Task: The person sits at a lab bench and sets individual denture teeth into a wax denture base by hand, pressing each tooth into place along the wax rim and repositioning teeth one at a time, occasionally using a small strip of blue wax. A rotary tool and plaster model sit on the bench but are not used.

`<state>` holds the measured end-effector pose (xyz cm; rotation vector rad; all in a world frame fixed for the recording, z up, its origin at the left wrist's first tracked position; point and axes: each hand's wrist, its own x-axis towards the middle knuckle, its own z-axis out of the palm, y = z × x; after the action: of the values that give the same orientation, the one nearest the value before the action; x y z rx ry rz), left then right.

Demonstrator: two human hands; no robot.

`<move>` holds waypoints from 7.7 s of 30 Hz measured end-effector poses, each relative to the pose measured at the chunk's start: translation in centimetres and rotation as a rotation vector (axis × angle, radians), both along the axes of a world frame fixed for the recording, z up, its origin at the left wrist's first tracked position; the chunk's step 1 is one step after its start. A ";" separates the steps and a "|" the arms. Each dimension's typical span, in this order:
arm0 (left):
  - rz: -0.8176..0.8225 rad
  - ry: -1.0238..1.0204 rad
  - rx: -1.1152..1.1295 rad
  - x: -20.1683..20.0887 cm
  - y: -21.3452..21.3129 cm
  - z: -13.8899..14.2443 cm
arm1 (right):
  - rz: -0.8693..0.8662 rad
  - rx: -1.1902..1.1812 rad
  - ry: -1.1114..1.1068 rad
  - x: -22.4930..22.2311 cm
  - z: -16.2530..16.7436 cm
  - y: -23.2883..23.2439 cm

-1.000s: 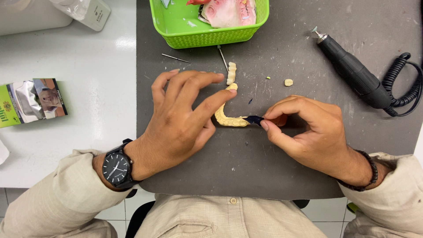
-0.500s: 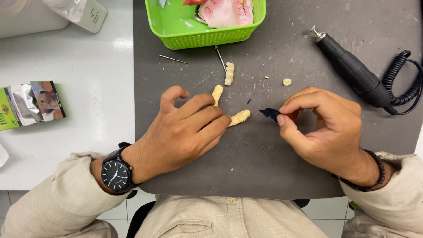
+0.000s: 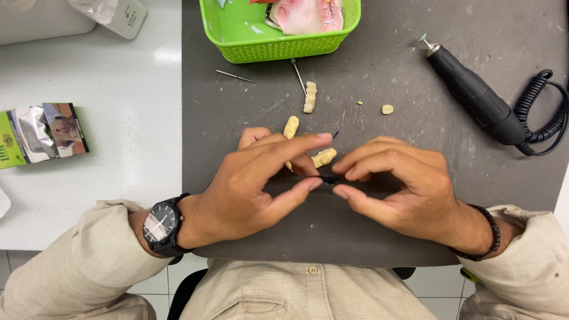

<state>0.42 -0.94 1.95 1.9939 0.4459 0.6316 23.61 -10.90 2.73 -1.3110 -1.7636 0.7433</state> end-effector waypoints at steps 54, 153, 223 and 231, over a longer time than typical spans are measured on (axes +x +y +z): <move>0.214 0.038 -0.084 -0.5 0.0 1.1 | -0.217 0.021 -0.576 3.4 -0.7 1.5; 0.253 0.040 -0.016 -0.4 -1.3 -0.1 | -0.005 0.105 -0.116 -0.5 -1.1 -0.5; 0.287 0.160 0.335 -0.7 1.7 -0.5 | 0.042 0.113 -0.287 0.6 -0.5 0.6; -0.174 0.043 0.420 -0.6 1.8 -0.7 | 0.020 0.118 -0.262 0.5 -0.4 0.4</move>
<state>-0.16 0.82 1.25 2.4159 0.1683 0.6087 24.12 -10.49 2.28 -1.3609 -1.9967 0.4862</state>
